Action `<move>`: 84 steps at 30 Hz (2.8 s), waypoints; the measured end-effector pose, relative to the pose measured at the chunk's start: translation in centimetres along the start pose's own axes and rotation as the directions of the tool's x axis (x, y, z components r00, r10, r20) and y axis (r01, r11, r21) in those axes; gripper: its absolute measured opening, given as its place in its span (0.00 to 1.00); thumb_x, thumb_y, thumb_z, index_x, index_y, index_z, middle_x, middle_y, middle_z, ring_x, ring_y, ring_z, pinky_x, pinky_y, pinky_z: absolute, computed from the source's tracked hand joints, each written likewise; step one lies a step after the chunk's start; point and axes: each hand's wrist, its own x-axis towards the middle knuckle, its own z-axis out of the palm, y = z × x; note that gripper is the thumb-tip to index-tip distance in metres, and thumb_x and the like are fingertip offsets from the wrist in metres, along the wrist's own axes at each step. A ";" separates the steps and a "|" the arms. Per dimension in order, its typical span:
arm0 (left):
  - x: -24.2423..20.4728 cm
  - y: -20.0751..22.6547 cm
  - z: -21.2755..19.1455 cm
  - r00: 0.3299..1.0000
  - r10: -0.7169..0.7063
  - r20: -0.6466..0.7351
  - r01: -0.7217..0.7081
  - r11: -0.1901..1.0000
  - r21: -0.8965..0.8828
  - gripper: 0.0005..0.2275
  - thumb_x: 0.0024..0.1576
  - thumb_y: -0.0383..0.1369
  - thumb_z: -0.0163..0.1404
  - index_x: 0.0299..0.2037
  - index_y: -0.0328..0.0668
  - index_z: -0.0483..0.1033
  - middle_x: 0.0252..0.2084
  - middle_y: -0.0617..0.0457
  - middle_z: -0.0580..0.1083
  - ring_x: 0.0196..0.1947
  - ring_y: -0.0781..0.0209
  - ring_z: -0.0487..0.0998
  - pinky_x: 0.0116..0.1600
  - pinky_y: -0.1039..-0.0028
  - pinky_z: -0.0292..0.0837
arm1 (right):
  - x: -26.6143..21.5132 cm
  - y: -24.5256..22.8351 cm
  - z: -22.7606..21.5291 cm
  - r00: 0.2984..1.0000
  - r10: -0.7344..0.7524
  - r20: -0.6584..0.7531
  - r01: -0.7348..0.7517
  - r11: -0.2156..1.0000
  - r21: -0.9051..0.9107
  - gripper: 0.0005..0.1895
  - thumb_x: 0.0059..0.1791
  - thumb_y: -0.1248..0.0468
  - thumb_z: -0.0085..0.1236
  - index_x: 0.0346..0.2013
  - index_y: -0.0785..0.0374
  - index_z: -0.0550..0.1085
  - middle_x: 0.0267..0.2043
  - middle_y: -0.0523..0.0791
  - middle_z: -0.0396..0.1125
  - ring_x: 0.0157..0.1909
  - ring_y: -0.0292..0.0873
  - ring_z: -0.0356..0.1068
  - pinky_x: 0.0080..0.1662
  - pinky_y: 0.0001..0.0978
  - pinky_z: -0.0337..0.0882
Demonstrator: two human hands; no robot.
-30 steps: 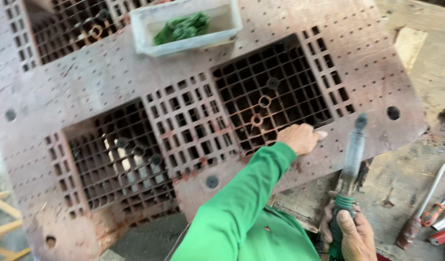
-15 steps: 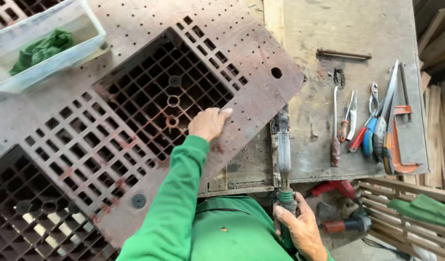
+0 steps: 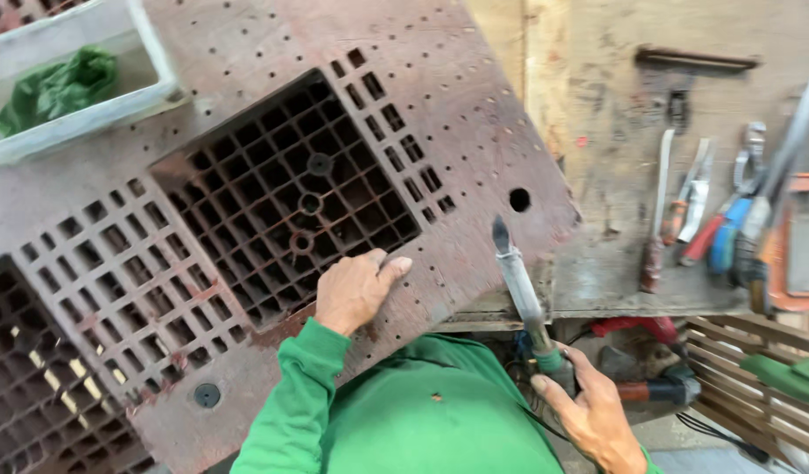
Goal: The person uses a handheld heat tool to clean a large, rusty metal grid with square cutouts. They systematically move the tool across the surface, generating smoke as they remove residue from the grid and surrounding frame.
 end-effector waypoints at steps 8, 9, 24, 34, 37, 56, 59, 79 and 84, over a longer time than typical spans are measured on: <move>-1.0 -1.0 0.0 0.999 -0.035 0.029 0.034 0.999 0.036 0.24 0.59 0.58 0.45 0.32 0.43 0.76 0.27 0.40 0.77 0.33 0.40 0.79 0.38 0.52 0.73 | 2.2 -2.5 -1.9 0.982 0.079 0.171 -0.029 0.960 -0.279 0.28 0.43 0.56 0.66 0.56 0.59 0.73 0.29 0.46 0.71 0.28 0.40 0.70 0.35 0.32 0.72; -1.2 -0.9 -0.1 1.000 -0.022 -0.008 0.022 1.000 -0.016 0.23 0.59 0.56 0.45 0.33 0.42 0.76 0.28 0.42 0.78 0.33 0.40 0.79 0.37 0.52 0.73 | 2.6 -3.0 -1.9 0.979 0.026 0.201 0.034 0.957 -0.287 0.26 0.43 0.56 0.65 0.54 0.59 0.73 0.29 0.46 0.71 0.28 0.42 0.70 0.34 0.33 0.71; 4.7 1.7 1.1 0.949 -0.230 -0.215 -0.008 0.664 -0.748 0.18 0.62 0.46 0.49 0.41 0.35 0.80 0.23 0.54 0.73 0.23 0.69 0.68 0.30 0.70 0.67 | 5.3 -7.7 -1.8 0.930 0.266 0.255 -0.119 0.872 -0.475 0.28 0.45 0.49 0.63 0.57 0.55 0.73 0.24 0.52 0.72 0.22 0.53 0.69 0.31 0.42 0.72; 5.8 1.5 3.1 0.935 -0.239 -0.262 -0.044 0.653 -0.756 0.18 0.63 0.43 0.53 0.32 0.30 0.76 0.18 0.52 0.63 0.22 0.69 0.60 0.27 0.71 0.64 | 7.1 -9.7 -3.1 0.924 0.173 0.342 0.104 0.747 -0.656 0.29 0.48 0.46 0.55 0.59 0.54 0.68 0.24 0.57 0.70 0.32 0.62 0.72 0.35 0.54 0.68; 5.8 1.7 2.9 0.929 -0.250 -0.272 -0.031 0.682 -0.731 0.19 0.62 0.43 0.53 0.31 0.30 0.75 0.17 0.50 0.64 0.20 0.66 0.60 0.27 0.69 0.65 | 8.4 -10.6 -4.2 0.911 0.217 0.350 0.138 0.640 -0.756 0.28 0.48 0.43 0.53 0.57 0.53 0.67 0.23 0.56 0.70 0.32 0.62 0.72 0.36 0.55 0.69; 5.2 2.2 1.8 0.925 -0.286 -0.249 0.008 0.670 -0.742 0.18 0.61 0.47 0.51 0.34 0.36 0.78 0.19 0.43 0.68 0.19 0.52 0.64 0.30 0.64 0.67 | 14.2 -12.4 -8.4 0.827 0.304 0.473 0.353 0.374 -0.858 0.29 0.52 0.36 0.39 0.55 0.50 0.68 0.25 0.52 0.72 0.34 0.55 0.75 0.40 0.48 0.72; 5.1 2.1 1.8 0.928 -0.267 -0.261 -0.019 0.663 -0.748 0.18 0.62 0.47 0.51 0.34 0.36 0.77 0.19 0.43 0.67 0.20 0.53 0.62 0.28 0.63 0.65 | 15.0 -13.0 -8.4 0.827 0.362 0.430 0.278 0.401 -0.873 0.31 0.51 0.36 0.40 0.60 0.50 0.67 0.27 0.52 0.74 0.37 0.57 0.76 0.41 0.49 0.73; 5.8 1.8 2.1 0.932 -0.307 -0.192 0.048 0.629 -0.776 0.19 0.62 0.45 0.53 0.31 0.33 0.76 0.18 0.48 0.64 0.21 0.64 0.59 0.27 0.68 0.63 | 13.4 -12.4 -8.0 0.894 0.322 0.312 0.057 0.609 -0.791 0.27 0.45 0.43 0.63 0.52 0.55 0.75 0.15 0.59 0.65 0.20 0.60 0.71 0.29 0.53 0.67; 5.7 1.7 2.4 0.934 -0.286 -0.212 0.003 0.603 -0.798 0.18 0.62 0.44 0.53 0.31 0.33 0.76 0.17 0.51 0.64 0.21 0.66 0.59 0.26 0.69 0.63 | 13.1 -12.2 -8.1 0.892 0.323 0.315 0.060 0.606 -0.793 0.26 0.44 0.45 0.62 0.52 0.54 0.76 0.17 0.57 0.67 0.23 0.60 0.72 0.30 0.51 0.68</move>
